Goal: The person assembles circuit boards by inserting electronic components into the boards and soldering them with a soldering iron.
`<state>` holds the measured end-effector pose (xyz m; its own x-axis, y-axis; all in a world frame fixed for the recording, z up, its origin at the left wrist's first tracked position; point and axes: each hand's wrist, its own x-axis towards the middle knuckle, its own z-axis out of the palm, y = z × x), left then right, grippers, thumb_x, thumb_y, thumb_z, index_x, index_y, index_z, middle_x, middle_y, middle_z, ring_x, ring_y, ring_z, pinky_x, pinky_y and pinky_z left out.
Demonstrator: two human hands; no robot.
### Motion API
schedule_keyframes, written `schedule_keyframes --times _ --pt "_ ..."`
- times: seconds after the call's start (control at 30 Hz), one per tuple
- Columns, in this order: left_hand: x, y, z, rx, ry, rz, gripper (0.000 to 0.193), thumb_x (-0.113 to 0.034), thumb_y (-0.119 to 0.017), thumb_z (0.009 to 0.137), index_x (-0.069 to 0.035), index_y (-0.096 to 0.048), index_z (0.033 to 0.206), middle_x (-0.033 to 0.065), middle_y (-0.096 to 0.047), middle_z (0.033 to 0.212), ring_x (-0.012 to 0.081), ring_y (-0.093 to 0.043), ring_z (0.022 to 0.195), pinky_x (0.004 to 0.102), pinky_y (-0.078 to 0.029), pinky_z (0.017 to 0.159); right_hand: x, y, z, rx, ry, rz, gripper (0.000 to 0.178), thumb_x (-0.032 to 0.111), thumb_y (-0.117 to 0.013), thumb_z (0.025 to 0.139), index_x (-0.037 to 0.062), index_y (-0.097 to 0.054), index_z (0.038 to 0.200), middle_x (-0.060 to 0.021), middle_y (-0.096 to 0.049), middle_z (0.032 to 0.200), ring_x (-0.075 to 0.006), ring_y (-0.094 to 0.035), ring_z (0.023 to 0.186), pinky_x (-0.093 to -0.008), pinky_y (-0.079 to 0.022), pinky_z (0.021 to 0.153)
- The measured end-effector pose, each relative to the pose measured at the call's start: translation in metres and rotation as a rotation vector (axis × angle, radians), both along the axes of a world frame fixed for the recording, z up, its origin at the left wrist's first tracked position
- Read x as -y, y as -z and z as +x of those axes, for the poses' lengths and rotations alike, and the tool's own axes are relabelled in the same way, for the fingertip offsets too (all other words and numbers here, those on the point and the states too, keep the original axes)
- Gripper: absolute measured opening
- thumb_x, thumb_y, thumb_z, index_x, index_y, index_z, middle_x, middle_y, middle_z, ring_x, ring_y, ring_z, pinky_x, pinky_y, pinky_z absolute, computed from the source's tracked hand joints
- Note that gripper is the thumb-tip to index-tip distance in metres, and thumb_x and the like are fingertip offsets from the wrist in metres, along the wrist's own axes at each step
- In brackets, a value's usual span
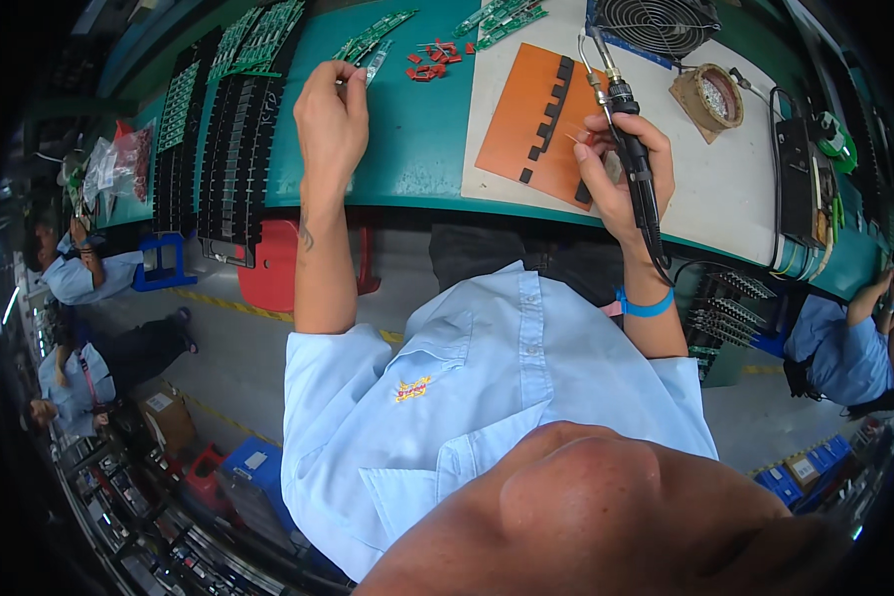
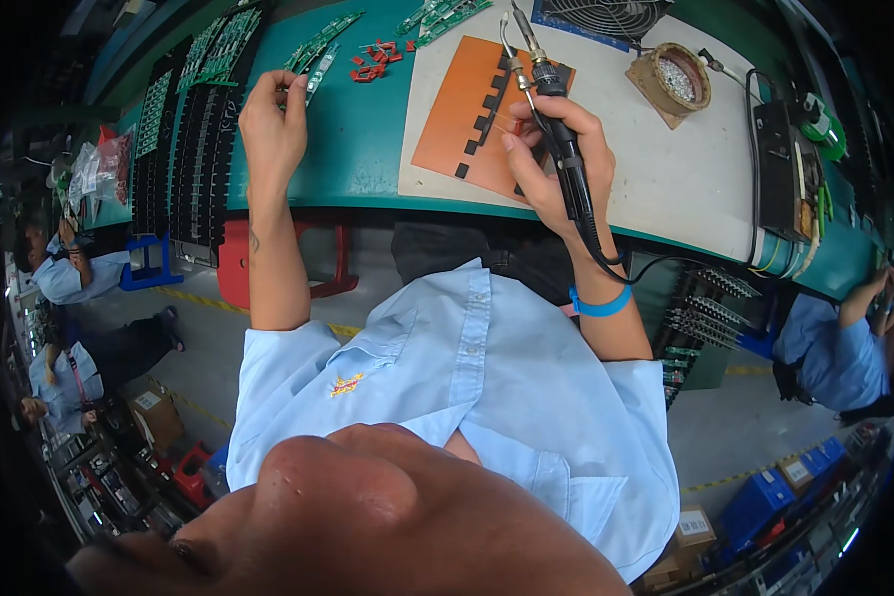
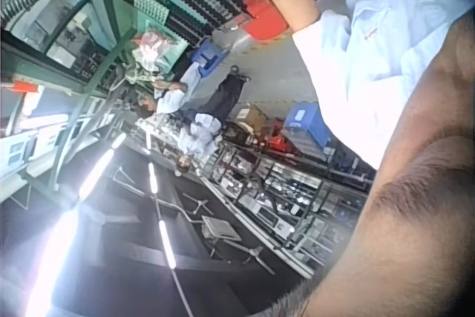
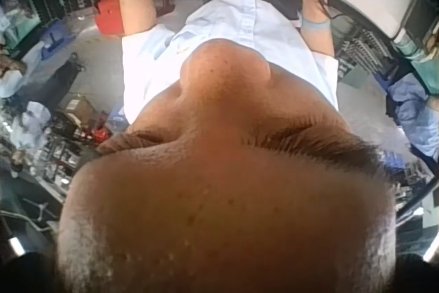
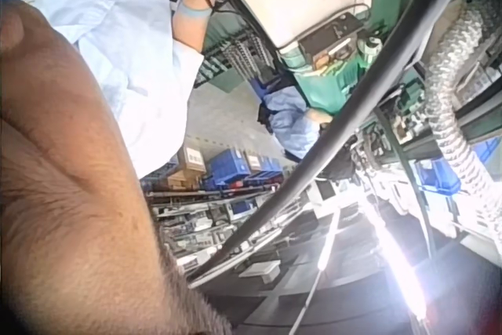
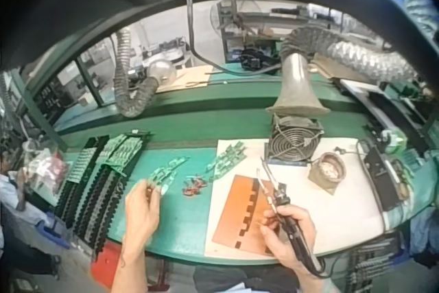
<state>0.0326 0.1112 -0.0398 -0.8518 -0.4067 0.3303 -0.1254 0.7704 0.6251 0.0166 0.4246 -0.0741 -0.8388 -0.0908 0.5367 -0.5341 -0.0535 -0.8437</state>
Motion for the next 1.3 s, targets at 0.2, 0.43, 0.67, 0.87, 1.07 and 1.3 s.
schedule_keyframes --times 0.2,0.43,0.67,0.87,1.07,1.3 --pt "0.008 0.011 -0.019 -0.192 0.075 -0.364 0.015 -0.01 -0.07 0.088 0.002 -0.067 0.098 0.0151 -0.068 0.096 0.0337 -0.064 0.075 0.0427 -0.054 0.069 0.001 -0.001 0.001 0.004 -0.034 0.004 0.046 -0.007 -0.076 0.081 0.0022 -0.057 0.122 -0.0156 -0.074 0.104 -0.0181 -0.07 0.082 -0.0261 -0.057 0.073" --pt "0.012 0.015 -0.033 0.136 0.092 -0.411 0.018 -0.011 -0.068 0.09 0.003 -0.067 0.102 0.0159 -0.068 0.098 0.0355 -0.066 0.078 0.0437 -0.055 0.072 -0.004 -0.003 -0.001 -0.034 0.0 0.089 0.047 -0.007 -0.076 0.081 0.0018 -0.056 0.122 -0.0162 -0.074 0.104 -0.0183 -0.07 0.082 -0.026 -0.058 0.073" --pt "0.002 0.004 -0.009 -0.042 0.102 -0.313 0.017 -0.008 -0.068 0.092 0.003 -0.064 0.103 0.018 -0.068 0.1 0.0326 -0.07 0.078 0.0395 -0.057 0.071 -0.001 -0.004 0.002 0.051 0.005 0.04 0.048 -0.007 -0.078 0.081 0.0018 -0.056 0.123 -0.0169 -0.073 0.105 -0.0194 -0.07 0.083 -0.0273 -0.058 0.074" --pt "-0.044 -0.008 0.02 -0.367 0.383 0.891 0.018 -0.002 -0.067 0.095 0.003 -0.058 0.11 0.0181 -0.068 0.103 0.0258 -0.073 0.088 0.0317 -0.061 0.074 0.003 -0.009 0.004 0.039 0.01 0.007 0.05 -0.008 -0.077 0.081 0.0019 -0.055 0.124 -0.0165 -0.072 0.105 -0.0197 -0.07 0.086 -0.0278 -0.058 0.074" --pt "-0.114 0.01 0.039 -0.407 0.44 1.067 0.02 0.002 -0.067 0.095 0.004 -0.055 0.111 0.0184 -0.069 0.106 0.0275 -0.074 0.097 0.0328 -0.063 0.079 0.011 -0.021 0.014 0.018 -0.027 -0.268 0.052 -0.009 -0.078 0.08 0.0017 -0.053 0.124 -0.0161 -0.072 0.105 -0.019 -0.07 0.086 -0.0276 -0.059 0.076" --pt "-0.149 0.022 0.044 -0.416 0.385 1.129 0.021 0.001 -0.068 0.095 0.004 -0.054 0.111 0.0203 -0.068 0.109 0.0287 -0.073 0.1 0.0332 -0.064 0.08 0.019 -0.022 0.019 -0.048 0.055 -0.102 0.052 -0.009 -0.077 0.081 0.0031 -0.051 0.125 -0.0167 -0.071 0.107 -0.0193 -0.07 0.086 -0.0274 -0.059 0.075"
